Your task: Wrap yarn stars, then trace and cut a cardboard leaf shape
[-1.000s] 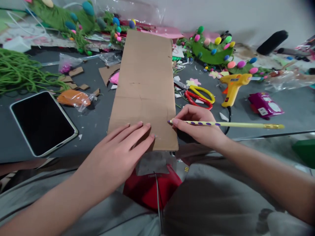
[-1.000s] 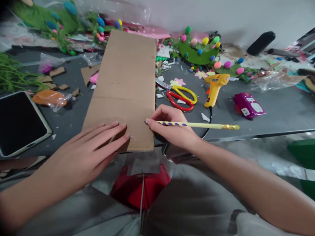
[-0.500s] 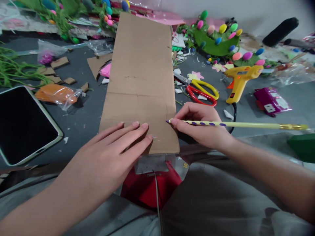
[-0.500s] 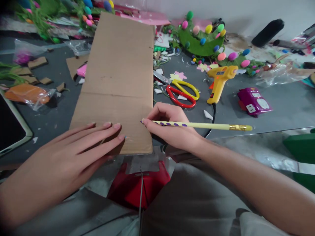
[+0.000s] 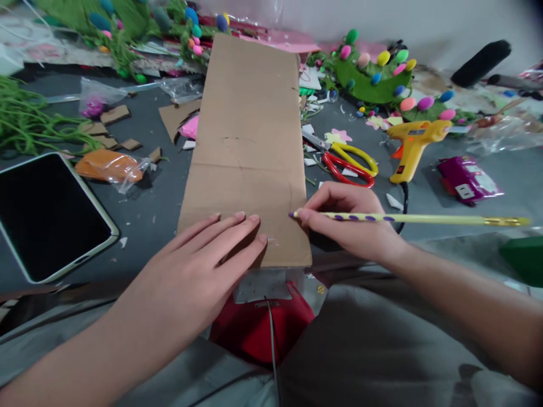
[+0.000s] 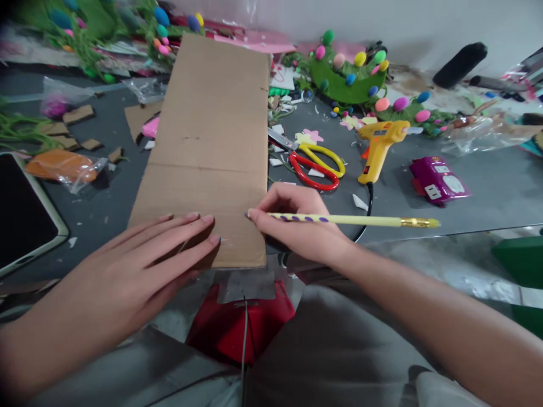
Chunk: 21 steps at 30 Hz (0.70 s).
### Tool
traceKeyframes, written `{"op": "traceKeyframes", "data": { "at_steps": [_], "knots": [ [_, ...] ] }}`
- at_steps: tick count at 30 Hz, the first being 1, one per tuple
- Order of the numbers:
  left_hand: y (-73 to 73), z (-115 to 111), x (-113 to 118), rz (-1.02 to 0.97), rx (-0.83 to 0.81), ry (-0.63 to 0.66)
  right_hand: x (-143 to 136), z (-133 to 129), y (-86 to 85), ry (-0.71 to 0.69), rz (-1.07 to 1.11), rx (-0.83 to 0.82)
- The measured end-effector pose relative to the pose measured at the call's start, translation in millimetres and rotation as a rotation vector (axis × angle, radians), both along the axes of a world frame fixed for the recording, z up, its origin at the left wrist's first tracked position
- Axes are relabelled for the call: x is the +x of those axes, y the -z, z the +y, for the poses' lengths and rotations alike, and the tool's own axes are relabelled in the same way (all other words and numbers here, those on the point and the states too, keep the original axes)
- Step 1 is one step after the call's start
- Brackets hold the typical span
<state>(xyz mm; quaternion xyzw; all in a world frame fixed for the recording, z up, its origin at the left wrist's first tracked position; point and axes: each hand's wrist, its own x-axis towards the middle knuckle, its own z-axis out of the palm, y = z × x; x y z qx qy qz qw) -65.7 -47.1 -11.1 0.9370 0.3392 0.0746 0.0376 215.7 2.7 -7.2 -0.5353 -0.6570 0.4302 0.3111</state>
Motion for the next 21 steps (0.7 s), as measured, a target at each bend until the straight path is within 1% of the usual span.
{"op": "traceKeyframes", "data": {
  "at_steps": [2,4,7,9,13,15,18,19,21],
  "knots": [
    [-7.4,1.1,-6.2,-0.028,-0.013,-0.035,2.2,2.1,-3.6,0.084,0.025,0.068],
    [-15.2,1.7,-17.5,-0.059,-0.016,-0.154,3.2,3.9,-8.5,0.108,0.027,0.113],
    [-21.6,0.0,-36.1,-0.058,0.0,-0.357,-1.4,5.1,-15.2,0.055,0.015,0.133],
    [-21.5,-2.5,-43.6,-0.092,-0.001,-0.416,-8.4,6.3,-16.8,0.013,0.014,0.137],
    [-18.8,-8.7,-44.2,-0.203,-0.082,-0.449,-21.6,14.4,-11.0,-0.049,0.068,0.071],
    [-18.6,-11.9,-41.3,-0.278,-0.143,-0.458,-24.0,19.9,-7.1,-0.023,0.071,0.045],
    [-18.4,-15.8,-35.4,-0.391,-0.252,-0.454,-23.7,23.0,-6.7,0.07,0.039,0.086],
    [-17.8,-16.5,-32.9,-0.404,-0.261,-0.441,-23.8,21.6,-8.4,0.085,0.031,0.104],
    [-15.3,-16.8,-27.0,-0.385,-0.219,-0.393,-25.4,14.3,-13.8,0.071,0.03,0.11]
  ]
}}
